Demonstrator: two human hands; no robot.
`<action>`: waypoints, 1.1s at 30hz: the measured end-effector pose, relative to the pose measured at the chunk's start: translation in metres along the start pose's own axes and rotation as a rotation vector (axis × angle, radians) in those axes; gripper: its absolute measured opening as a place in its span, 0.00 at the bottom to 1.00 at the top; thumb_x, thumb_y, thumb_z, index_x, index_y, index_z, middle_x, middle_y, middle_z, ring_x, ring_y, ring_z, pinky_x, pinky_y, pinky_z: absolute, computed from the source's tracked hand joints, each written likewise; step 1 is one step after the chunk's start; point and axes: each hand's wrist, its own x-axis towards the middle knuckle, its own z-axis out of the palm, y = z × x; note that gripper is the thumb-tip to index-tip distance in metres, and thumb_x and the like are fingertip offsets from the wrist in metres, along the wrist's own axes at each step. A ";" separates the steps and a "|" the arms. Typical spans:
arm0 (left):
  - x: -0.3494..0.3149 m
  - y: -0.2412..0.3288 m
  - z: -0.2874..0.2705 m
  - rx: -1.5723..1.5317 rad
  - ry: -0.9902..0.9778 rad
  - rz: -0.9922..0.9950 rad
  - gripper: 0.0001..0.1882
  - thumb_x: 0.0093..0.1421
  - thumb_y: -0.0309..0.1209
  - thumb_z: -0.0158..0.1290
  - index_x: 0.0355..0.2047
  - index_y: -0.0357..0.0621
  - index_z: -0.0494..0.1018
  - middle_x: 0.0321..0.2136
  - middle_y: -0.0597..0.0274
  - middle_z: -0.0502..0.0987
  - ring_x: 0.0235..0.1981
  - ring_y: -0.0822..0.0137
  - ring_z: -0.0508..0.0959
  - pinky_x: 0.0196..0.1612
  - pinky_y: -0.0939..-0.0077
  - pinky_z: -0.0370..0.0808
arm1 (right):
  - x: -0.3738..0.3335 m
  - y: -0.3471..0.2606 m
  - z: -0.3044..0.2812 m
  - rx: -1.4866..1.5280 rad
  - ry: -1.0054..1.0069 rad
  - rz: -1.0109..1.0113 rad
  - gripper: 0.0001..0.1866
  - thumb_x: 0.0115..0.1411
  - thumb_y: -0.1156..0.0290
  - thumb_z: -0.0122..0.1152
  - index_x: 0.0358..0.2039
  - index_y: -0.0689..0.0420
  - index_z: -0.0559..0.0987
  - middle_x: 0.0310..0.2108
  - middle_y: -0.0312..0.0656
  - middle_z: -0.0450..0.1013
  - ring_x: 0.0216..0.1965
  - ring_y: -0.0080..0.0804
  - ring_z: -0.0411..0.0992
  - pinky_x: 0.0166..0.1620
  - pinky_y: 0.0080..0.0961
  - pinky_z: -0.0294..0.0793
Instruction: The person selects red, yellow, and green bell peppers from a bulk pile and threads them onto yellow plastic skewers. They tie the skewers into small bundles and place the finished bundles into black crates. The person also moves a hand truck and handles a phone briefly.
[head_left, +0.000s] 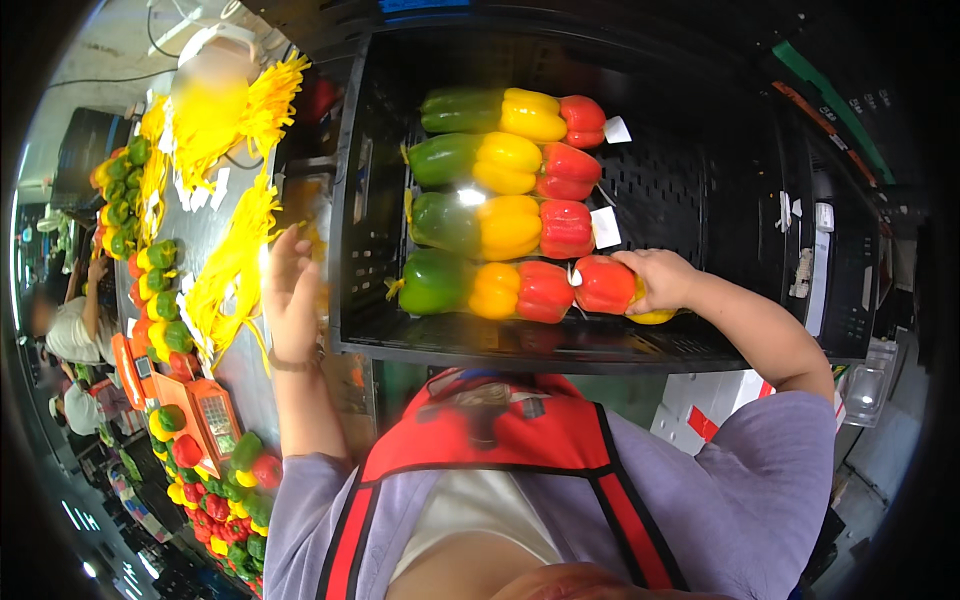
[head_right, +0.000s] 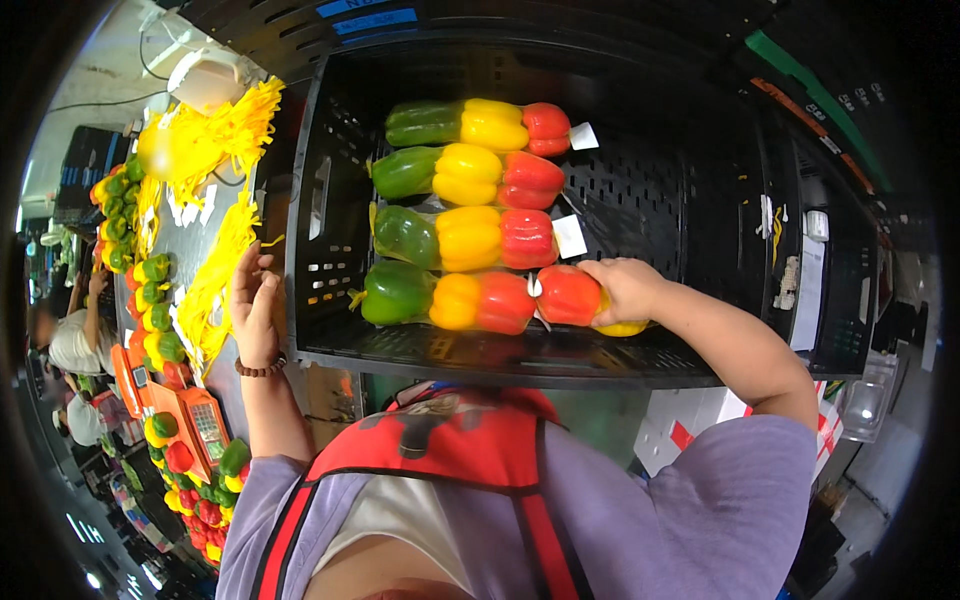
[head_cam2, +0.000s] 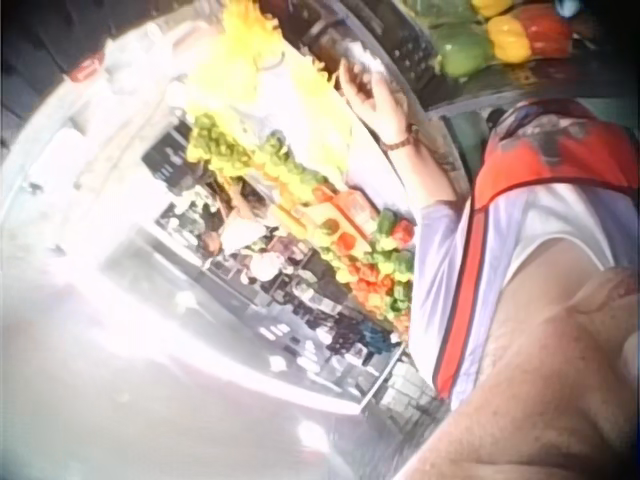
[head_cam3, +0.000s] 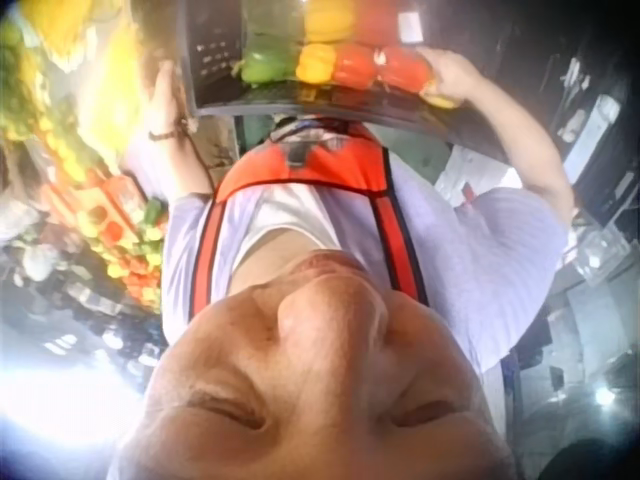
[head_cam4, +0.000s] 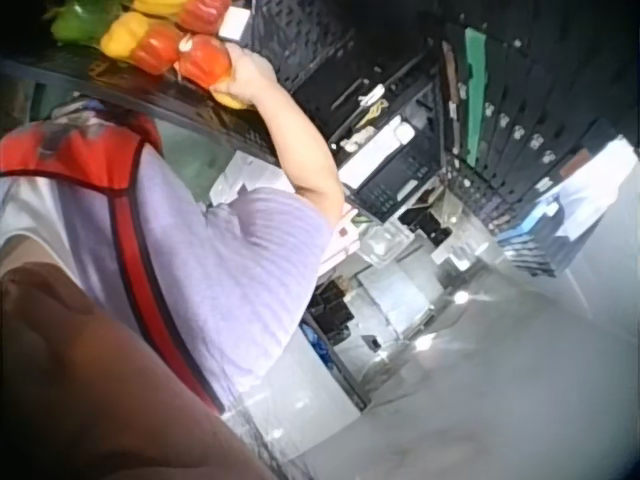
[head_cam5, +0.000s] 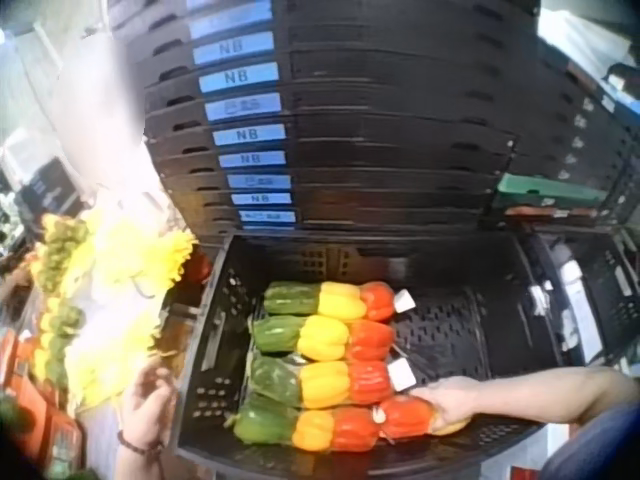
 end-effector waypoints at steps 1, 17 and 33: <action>0.001 0.003 0.003 -0.032 0.006 -0.014 0.26 0.60 0.20 0.49 0.59 0.37 0.61 0.46 0.63 0.69 0.36 0.80 0.67 0.42 0.87 0.65 | 0.000 0.001 -0.003 0.015 0.003 -0.027 0.46 0.37 0.53 0.73 0.56 0.56 0.66 0.44 0.53 0.72 0.46 0.52 0.70 0.49 0.38 0.70; 0.034 -0.003 -0.188 -0.666 0.900 0.019 0.31 0.59 0.42 0.53 0.60 0.50 0.57 0.63 0.61 0.53 0.52 0.60 0.67 0.53 0.66 0.64 | -0.017 -0.020 -0.031 0.280 -0.019 -0.176 0.41 0.35 0.67 0.76 0.53 0.56 0.70 0.45 0.51 0.73 0.49 0.47 0.72 0.53 0.33 0.69; -0.030 0.051 -0.391 -0.688 1.059 0.155 0.57 0.51 0.54 0.61 0.68 0.51 0.36 0.68 0.59 0.40 0.62 0.55 0.59 0.59 0.65 0.62 | 0.057 -0.036 -0.021 -0.163 -0.498 0.235 0.50 0.30 0.52 0.80 0.55 0.58 0.70 0.49 0.51 0.73 0.52 0.46 0.71 0.55 0.32 0.69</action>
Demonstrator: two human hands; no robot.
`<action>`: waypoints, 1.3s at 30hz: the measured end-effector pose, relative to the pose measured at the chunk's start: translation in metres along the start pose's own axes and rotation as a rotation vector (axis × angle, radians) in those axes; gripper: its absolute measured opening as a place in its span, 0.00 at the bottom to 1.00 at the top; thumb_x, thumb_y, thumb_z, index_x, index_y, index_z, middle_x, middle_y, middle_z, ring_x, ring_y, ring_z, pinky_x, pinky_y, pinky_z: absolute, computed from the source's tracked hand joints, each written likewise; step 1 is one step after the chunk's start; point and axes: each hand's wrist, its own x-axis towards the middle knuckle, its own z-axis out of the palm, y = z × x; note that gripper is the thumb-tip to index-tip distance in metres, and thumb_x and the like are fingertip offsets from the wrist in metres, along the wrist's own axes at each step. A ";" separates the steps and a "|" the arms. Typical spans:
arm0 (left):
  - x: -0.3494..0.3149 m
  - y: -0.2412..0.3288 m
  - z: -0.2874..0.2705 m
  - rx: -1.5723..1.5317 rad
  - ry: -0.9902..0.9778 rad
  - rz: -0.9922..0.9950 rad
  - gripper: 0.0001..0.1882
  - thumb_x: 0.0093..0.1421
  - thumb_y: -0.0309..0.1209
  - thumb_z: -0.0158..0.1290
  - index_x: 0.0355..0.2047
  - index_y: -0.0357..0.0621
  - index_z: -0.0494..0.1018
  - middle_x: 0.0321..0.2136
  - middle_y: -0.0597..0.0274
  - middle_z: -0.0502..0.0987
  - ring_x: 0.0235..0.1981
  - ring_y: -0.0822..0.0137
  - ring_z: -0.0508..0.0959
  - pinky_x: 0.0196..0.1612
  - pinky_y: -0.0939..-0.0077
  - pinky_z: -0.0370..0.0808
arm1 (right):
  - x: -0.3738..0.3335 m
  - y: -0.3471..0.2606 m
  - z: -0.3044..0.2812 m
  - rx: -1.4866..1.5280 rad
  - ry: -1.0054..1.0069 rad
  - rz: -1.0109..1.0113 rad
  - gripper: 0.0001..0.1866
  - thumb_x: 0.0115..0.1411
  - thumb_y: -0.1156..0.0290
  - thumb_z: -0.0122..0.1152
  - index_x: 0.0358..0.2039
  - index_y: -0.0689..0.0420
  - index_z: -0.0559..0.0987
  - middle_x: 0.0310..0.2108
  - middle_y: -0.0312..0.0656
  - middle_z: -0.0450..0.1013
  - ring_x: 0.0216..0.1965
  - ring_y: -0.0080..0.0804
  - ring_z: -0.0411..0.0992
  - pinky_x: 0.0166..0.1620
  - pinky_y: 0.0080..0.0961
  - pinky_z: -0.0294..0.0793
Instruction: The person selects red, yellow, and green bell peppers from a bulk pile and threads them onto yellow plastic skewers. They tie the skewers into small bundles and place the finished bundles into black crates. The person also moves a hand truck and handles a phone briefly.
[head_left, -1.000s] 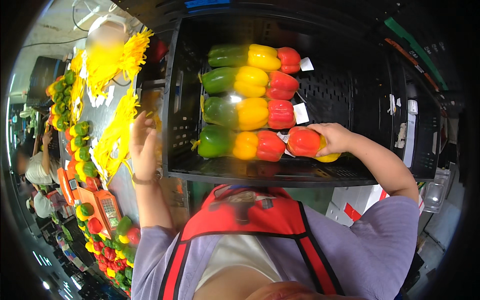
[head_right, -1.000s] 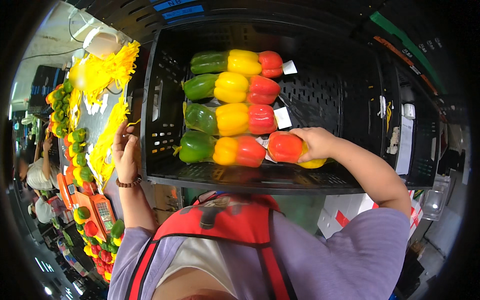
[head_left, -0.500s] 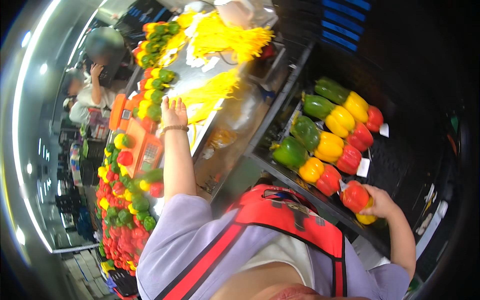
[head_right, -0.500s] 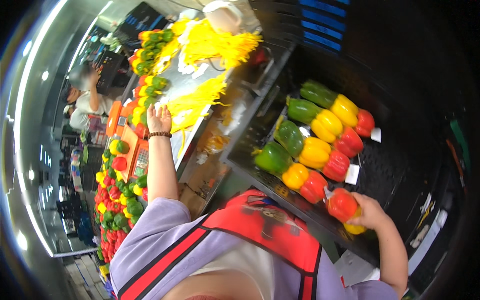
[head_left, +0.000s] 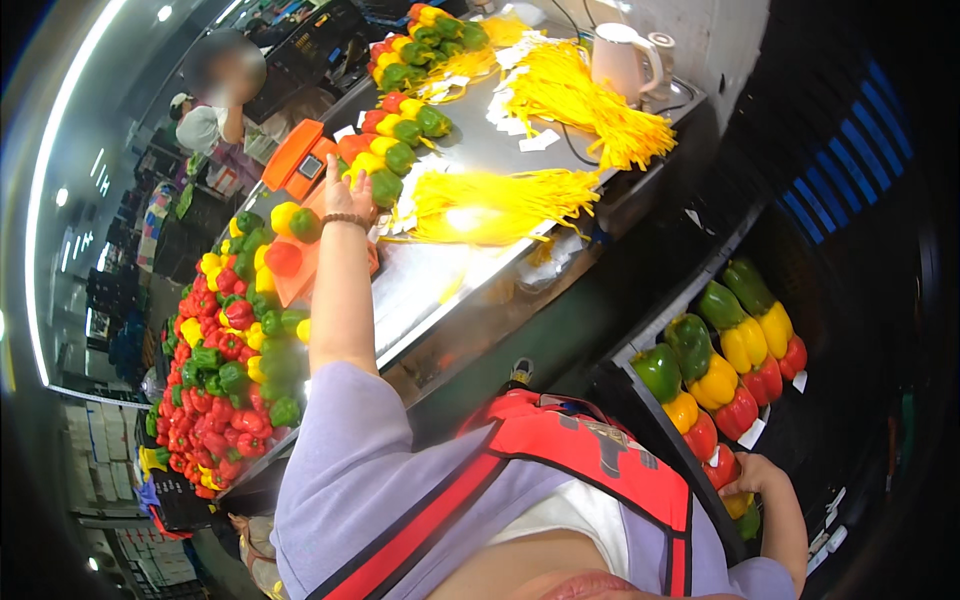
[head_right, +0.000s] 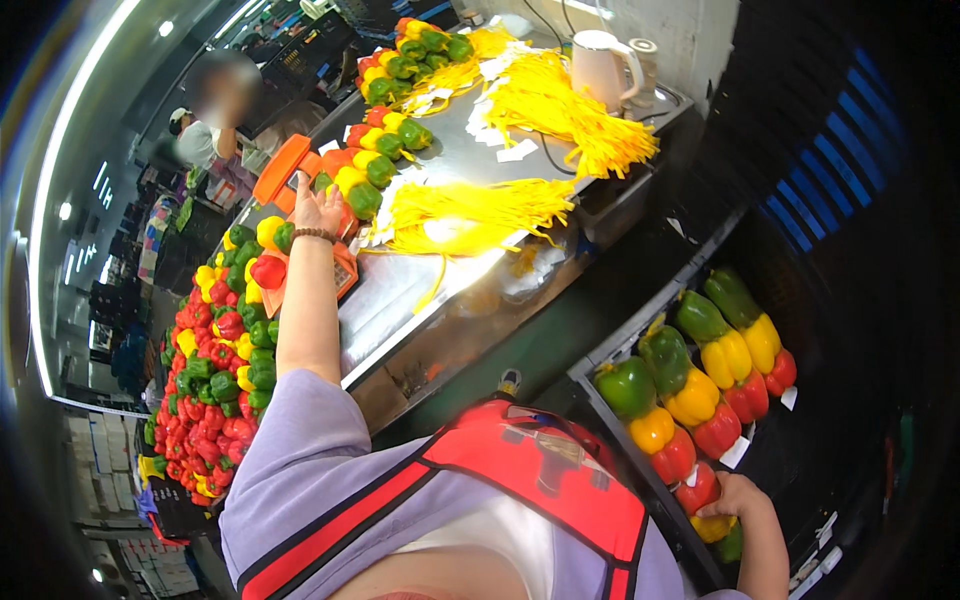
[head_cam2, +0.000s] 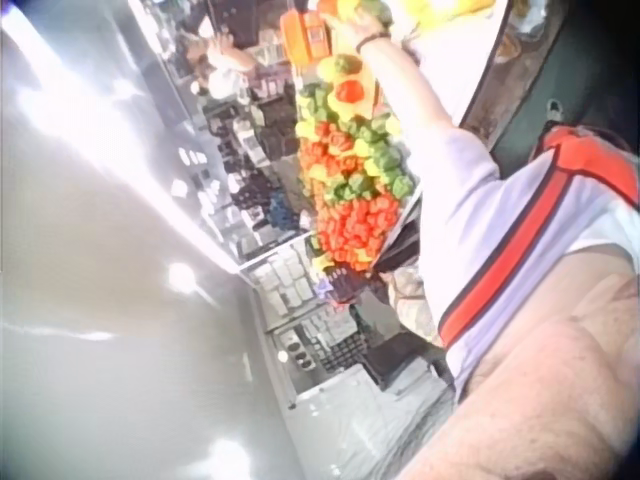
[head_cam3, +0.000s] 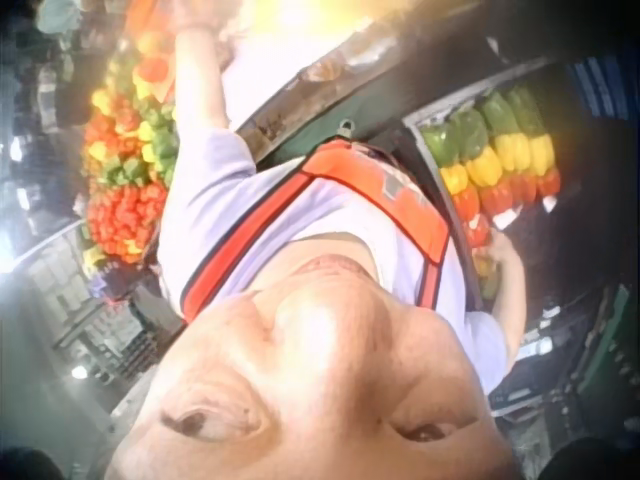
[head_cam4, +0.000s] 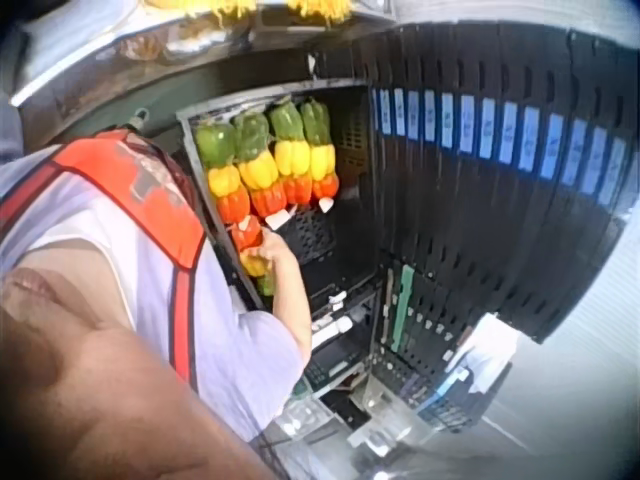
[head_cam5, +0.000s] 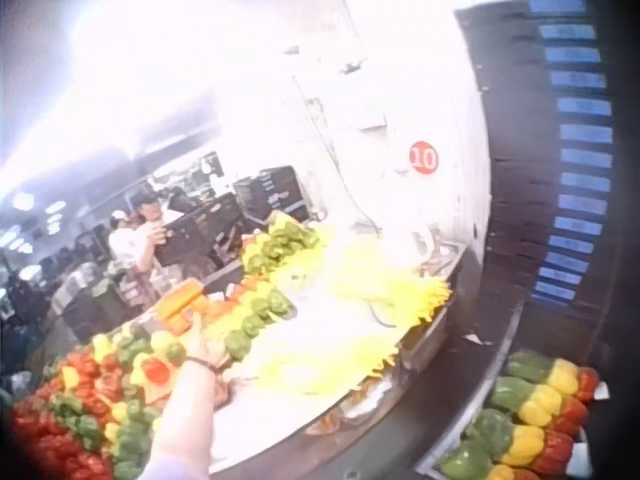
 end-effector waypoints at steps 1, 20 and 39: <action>0.011 0.001 -0.011 0.007 -0.011 -0.014 0.56 0.52 0.54 0.61 0.68 0.56 0.35 0.68 0.59 0.39 0.62 0.54 0.59 0.58 0.65 0.63 | 0.002 -0.004 0.001 0.059 0.014 0.004 0.51 0.29 0.53 0.81 0.55 0.57 0.69 0.49 0.50 0.73 0.52 0.45 0.70 0.55 0.32 0.69; 0.130 0.061 0.023 0.006 -0.350 -0.151 0.29 0.59 0.44 0.56 0.50 0.36 0.60 0.42 0.50 0.70 0.32 0.64 0.73 0.36 0.76 0.74 | -0.098 -0.328 -0.099 0.069 1.176 -0.747 0.21 0.44 0.77 0.64 0.42 0.62 0.76 0.38 0.48 0.74 0.41 0.44 0.73 0.46 0.32 0.72; 0.183 0.192 -0.092 -0.013 0.088 -0.142 0.42 0.58 0.40 0.57 0.65 0.40 0.46 0.61 0.49 0.56 0.40 0.62 0.71 0.39 0.77 0.71 | 0.004 -0.383 -0.085 -0.191 0.930 -0.373 0.09 0.51 0.69 0.59 0.33 0.56 0.81 0.26 0.46 0.77 0.31 0.45 0.76 0.38 0.38 0.74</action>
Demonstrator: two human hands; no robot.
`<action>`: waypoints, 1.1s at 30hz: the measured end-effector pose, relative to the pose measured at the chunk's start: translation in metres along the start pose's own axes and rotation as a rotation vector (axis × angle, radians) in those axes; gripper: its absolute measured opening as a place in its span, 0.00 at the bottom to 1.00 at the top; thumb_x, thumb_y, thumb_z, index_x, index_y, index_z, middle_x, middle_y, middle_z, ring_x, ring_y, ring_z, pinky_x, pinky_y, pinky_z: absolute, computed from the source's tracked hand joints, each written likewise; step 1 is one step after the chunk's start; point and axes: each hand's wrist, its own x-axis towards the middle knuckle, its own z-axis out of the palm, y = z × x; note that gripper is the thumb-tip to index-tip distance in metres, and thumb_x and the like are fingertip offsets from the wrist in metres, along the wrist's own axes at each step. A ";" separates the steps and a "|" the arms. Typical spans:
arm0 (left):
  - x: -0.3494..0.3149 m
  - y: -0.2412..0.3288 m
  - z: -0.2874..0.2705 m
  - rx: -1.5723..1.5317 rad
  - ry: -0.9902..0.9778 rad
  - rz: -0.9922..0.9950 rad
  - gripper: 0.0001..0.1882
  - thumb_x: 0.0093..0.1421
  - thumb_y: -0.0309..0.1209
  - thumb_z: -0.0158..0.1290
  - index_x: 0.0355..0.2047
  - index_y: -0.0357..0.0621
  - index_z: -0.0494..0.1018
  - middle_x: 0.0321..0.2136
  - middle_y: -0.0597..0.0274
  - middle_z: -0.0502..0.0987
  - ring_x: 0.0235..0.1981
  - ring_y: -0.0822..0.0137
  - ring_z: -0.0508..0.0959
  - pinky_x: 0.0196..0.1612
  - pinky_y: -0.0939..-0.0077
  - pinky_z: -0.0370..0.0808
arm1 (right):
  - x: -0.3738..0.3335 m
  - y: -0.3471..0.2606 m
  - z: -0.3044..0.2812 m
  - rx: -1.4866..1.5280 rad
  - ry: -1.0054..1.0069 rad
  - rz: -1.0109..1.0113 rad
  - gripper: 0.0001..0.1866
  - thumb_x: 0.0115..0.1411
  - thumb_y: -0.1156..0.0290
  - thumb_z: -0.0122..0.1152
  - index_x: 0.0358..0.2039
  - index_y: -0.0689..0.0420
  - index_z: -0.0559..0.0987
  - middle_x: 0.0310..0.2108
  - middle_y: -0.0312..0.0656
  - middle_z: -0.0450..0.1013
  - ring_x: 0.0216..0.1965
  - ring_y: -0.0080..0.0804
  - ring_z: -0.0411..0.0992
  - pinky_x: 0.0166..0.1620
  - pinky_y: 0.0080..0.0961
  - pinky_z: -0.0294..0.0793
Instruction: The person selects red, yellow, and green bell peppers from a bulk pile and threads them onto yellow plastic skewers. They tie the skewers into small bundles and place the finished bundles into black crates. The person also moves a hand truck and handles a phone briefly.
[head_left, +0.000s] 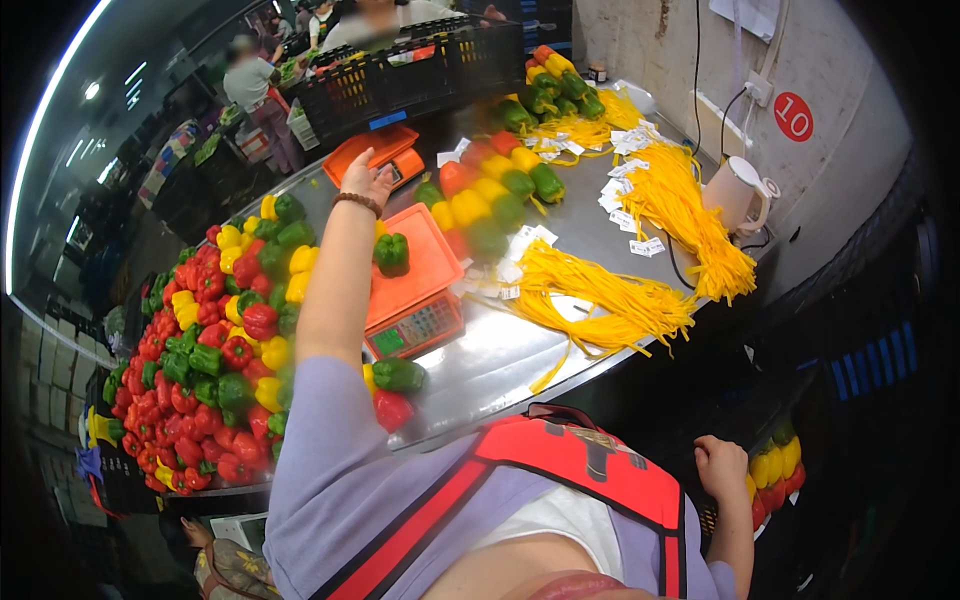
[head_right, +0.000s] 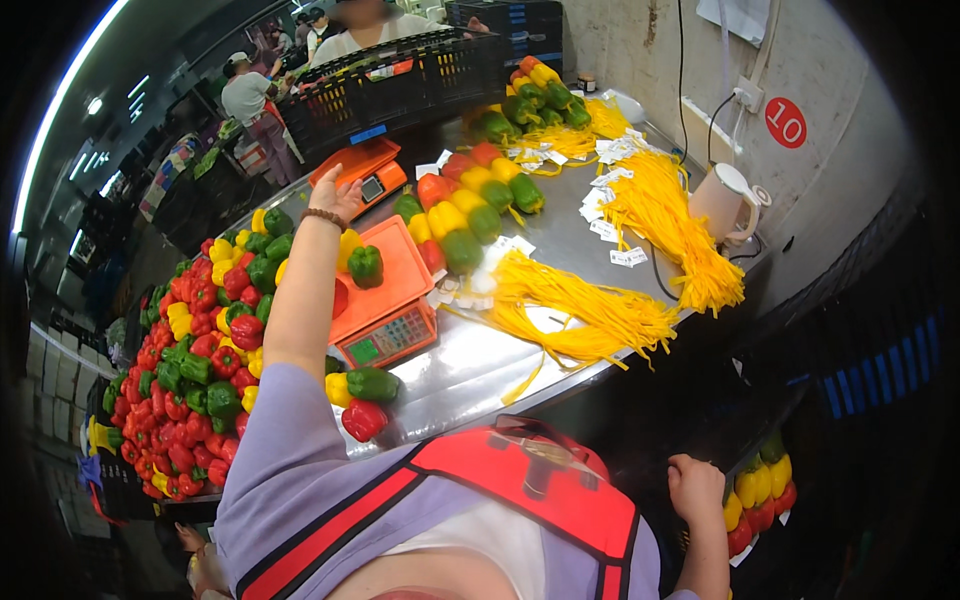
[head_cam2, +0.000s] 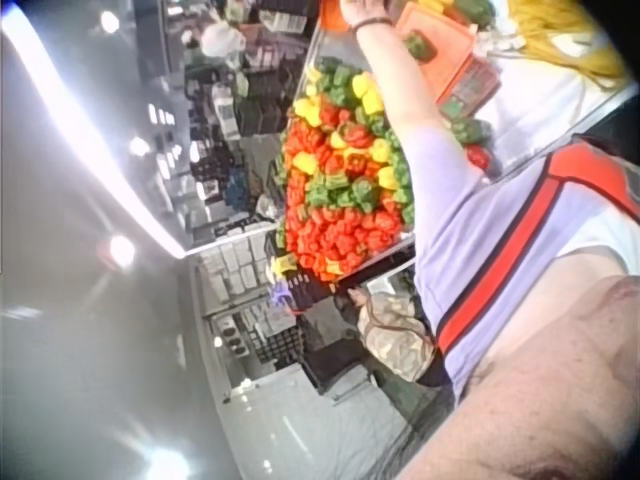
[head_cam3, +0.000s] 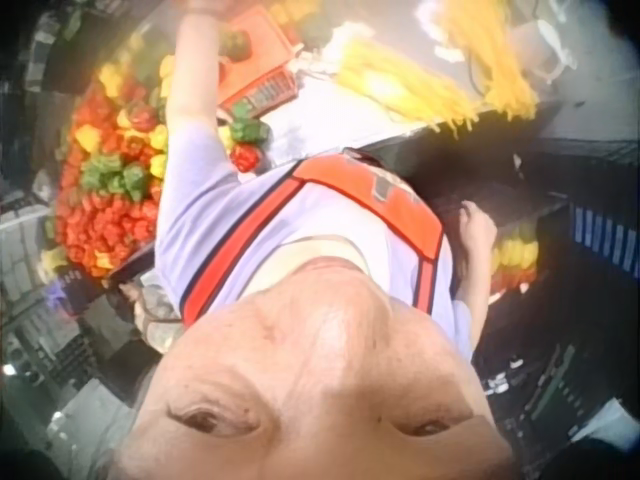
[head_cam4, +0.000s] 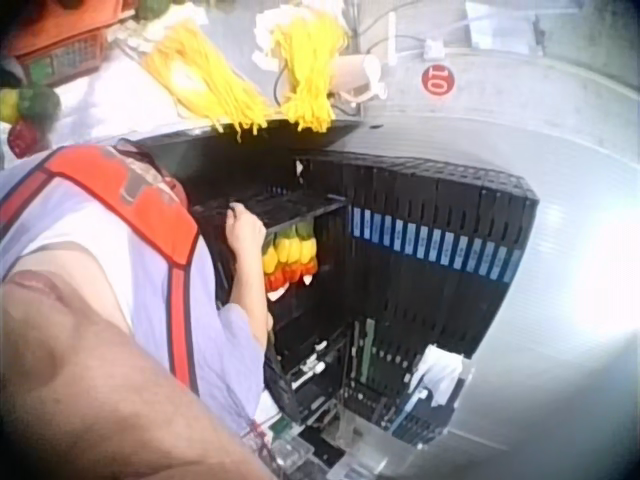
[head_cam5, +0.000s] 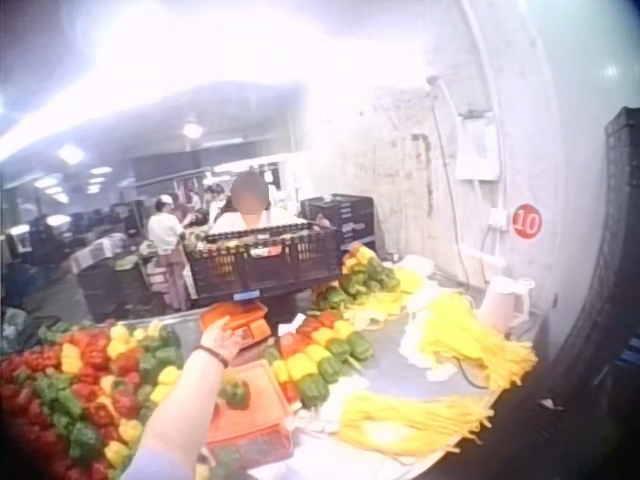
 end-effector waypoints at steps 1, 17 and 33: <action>-0.002 0.000 0.003 0.008 0.009 0.022 0.42 0.58 0.40 0.57 0.65 0.41 0.46 0.62 0.49 0.54 0.42 0.61 0.71 0.40 0.76 0.71 | 0.003 0.004 0.002 0.015 -0.013 0.014 0.08 0.52 0.69 0.58 0.32 0.56 0.81 0.25 0.47 0.77 0.31 0.47 0.76 0.38 0.39 0.74; 0.026 -0.003 -0.014 0.063 0.082 0.024 0.44 0.58 0.40 0.57 0.66 0.43 0.44 0.64 0.53 0.52 0.37 0.63 0.72 0.36 0.75 0.71 | 0.008 -0.001 0.003 0.061 0.127 0.128 0.06 0.50 0.69 0.61 0.26 0.58 0.77 0.21 0.47 0.75 0.26 0.47 0.75 0.32 0.40 0.73; -0.063 -0.012 -0.022 0.051 0.016 0.151 0.44 0.59 0.37 0.55 0.68 0.51 0.40 0.67 0.56 0.44 0.49 0.56 0.71 0.35 0.74 0.71 | 0.000 0.011 -0.025 0.227 -0.217 -0.144 0.11 0.47 0.62 0.65 0.28 0.55 0.79 0.21 0.39 0.76 0.26 0.38 0.76 0.31 0.31 0.73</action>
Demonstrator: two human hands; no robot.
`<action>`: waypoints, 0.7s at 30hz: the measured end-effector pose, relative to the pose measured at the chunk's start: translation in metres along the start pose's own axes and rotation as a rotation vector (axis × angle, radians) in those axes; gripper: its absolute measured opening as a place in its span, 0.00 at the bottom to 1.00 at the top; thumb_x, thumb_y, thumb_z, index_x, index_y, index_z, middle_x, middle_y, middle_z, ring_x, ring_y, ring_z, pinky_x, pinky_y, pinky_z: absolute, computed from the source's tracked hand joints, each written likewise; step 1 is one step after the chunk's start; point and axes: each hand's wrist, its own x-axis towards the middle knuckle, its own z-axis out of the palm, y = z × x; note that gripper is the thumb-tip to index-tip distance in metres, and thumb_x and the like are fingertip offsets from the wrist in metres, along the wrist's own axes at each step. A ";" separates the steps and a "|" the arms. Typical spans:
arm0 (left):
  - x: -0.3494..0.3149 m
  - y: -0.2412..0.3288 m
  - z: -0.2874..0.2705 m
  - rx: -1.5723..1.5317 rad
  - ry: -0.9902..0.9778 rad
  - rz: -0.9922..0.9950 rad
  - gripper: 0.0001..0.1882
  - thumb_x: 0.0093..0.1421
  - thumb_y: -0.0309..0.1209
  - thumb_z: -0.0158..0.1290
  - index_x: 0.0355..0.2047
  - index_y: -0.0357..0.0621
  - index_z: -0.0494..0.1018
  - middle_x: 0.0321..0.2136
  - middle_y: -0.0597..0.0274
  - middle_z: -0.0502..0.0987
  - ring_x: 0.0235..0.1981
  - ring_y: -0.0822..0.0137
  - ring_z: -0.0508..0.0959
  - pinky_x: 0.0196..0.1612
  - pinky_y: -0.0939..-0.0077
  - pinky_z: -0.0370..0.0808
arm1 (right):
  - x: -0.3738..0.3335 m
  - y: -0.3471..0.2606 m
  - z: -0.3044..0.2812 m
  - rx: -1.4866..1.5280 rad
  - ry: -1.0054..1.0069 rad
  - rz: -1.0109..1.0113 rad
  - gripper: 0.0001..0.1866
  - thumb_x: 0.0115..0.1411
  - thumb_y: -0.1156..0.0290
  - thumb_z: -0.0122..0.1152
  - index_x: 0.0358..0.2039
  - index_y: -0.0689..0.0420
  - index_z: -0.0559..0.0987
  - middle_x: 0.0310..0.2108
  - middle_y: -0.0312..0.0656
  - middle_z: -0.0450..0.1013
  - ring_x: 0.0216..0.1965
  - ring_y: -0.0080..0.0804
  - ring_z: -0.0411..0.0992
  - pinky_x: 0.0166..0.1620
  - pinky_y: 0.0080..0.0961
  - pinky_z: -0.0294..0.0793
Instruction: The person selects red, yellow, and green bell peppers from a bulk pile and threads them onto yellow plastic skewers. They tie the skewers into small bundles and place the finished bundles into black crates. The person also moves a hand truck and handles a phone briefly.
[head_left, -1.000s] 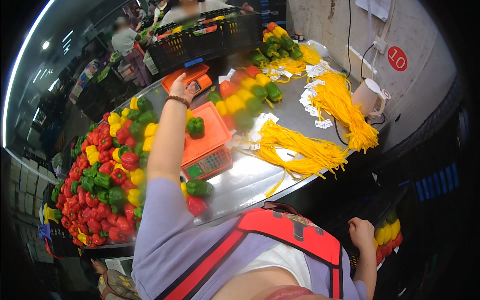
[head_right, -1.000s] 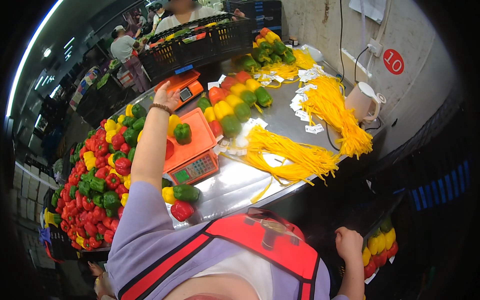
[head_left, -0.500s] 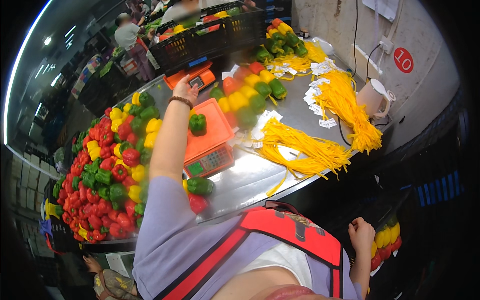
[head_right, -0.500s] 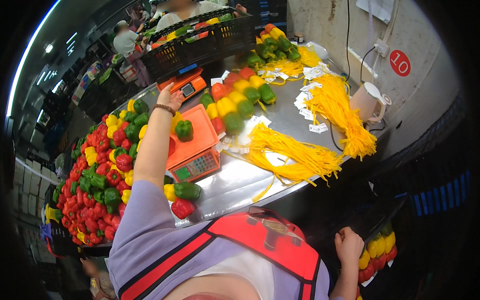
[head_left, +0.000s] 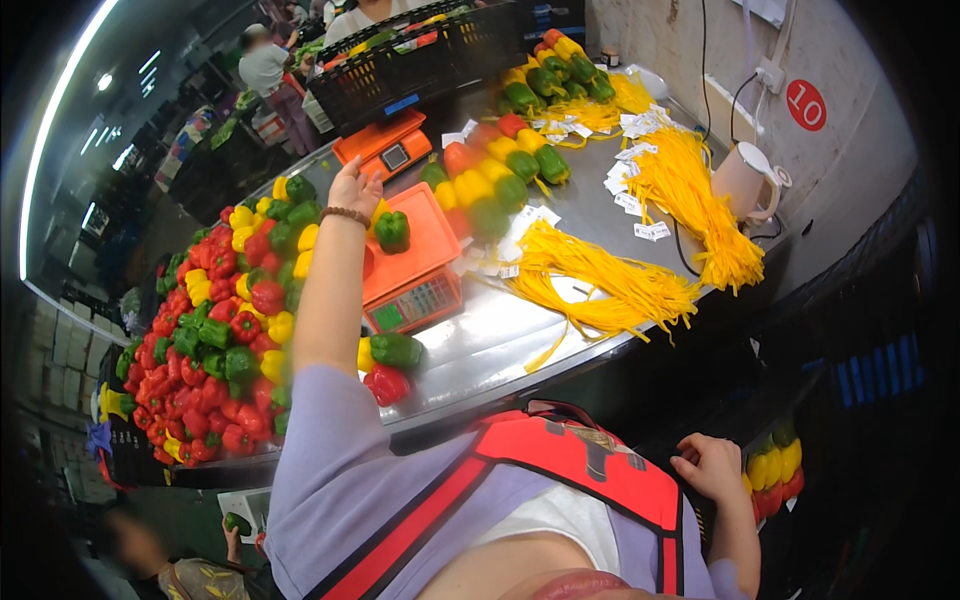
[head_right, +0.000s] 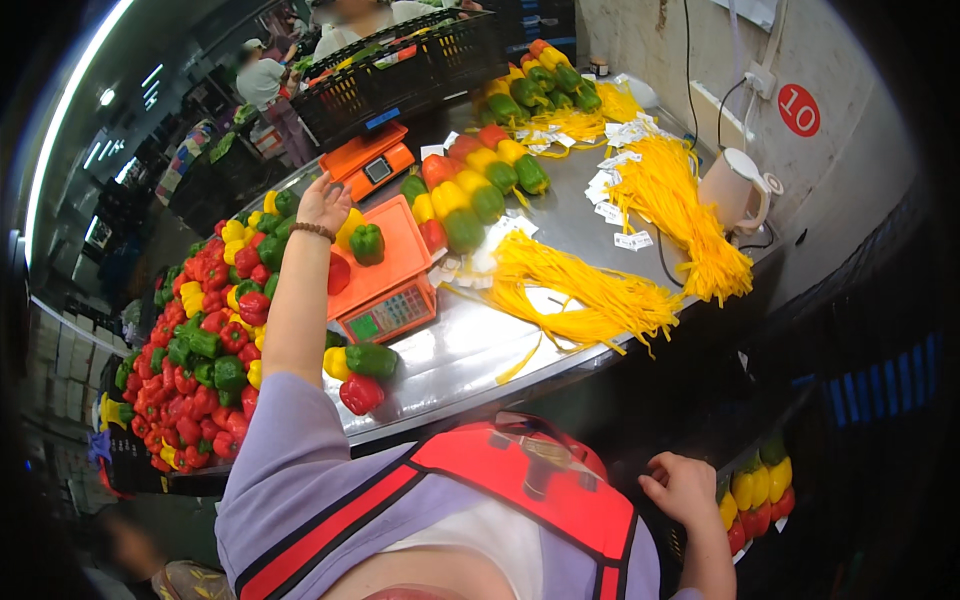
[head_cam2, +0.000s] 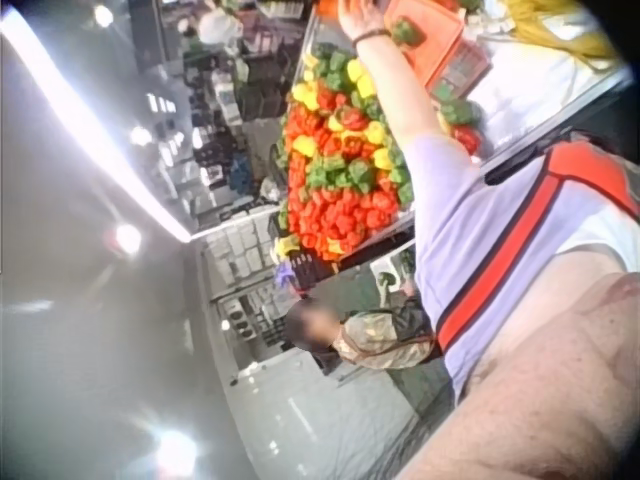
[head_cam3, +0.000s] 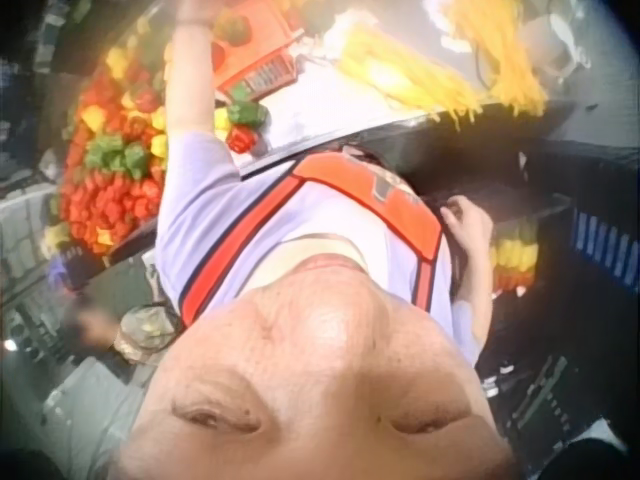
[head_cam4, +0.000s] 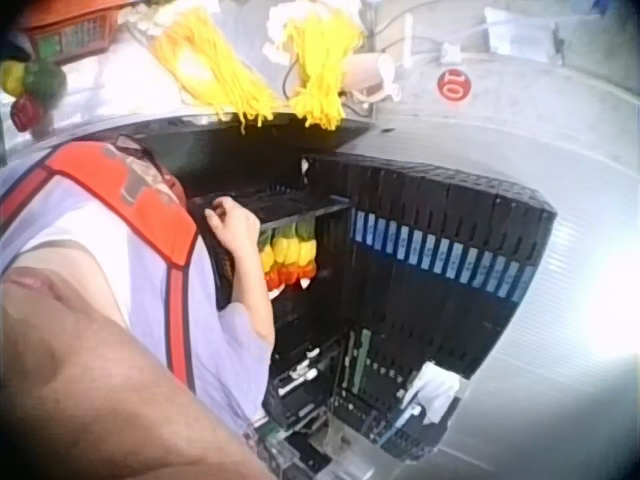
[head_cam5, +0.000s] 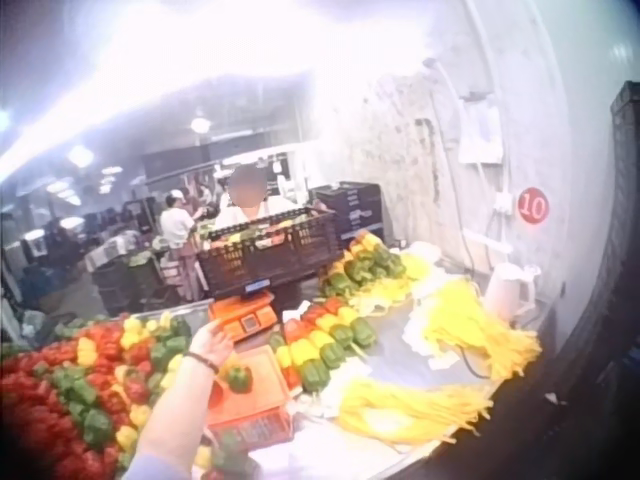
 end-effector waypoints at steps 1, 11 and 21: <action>-0.009 -0.003 0.000 0.007 -0.016 0.013 0.43 0.59 0.36 0.55 0.67 0.49 0.40 0.66 0.54 0.45 0.52 0.54 0.70 0.38 0.72 0.73 | -0.001 0.006 -0.002 0.013 -0.055 -0.052 0.12 0.47 0.61 0.65 0.28 0.55 0.79 0.21 0.38 0.77 0.26 0.37 0.76 0.31 0.30 0.73; -0.145 -0.052 0.065 0.510 -0.418 -0.058 0.41 0.63 0.40 0.52 0.68 0.52 0.39 0.38 0.57 0.77 0.27 0.73 0.74 0.30 0.82 0.72 | -0.010 0.030 0.007 -0.174 0.008 -0.391 0.13 0.51 0.58 0.61 0.28 0.54 0.78 0.26 0.41 0.76 0.32 0.38 0.75 0.37 0.34 0.72; -0.253 -0.085 0.124 1.624 -0.791 0.002 0.28 0.63 0.44 0.52 0.57 0.39 0.66 0.41 0.59 0.77 0.33 0.74 0.76 0.40 0.80 0.74 | -0.013 0.046 0.015 -0.163 0.087 -0.527 0.13 0.50 0.58 0.63 0.26 0.54 0.76 0.24 0.40 0.75 0.29 0.39 0.75 0.32 0.34 0.72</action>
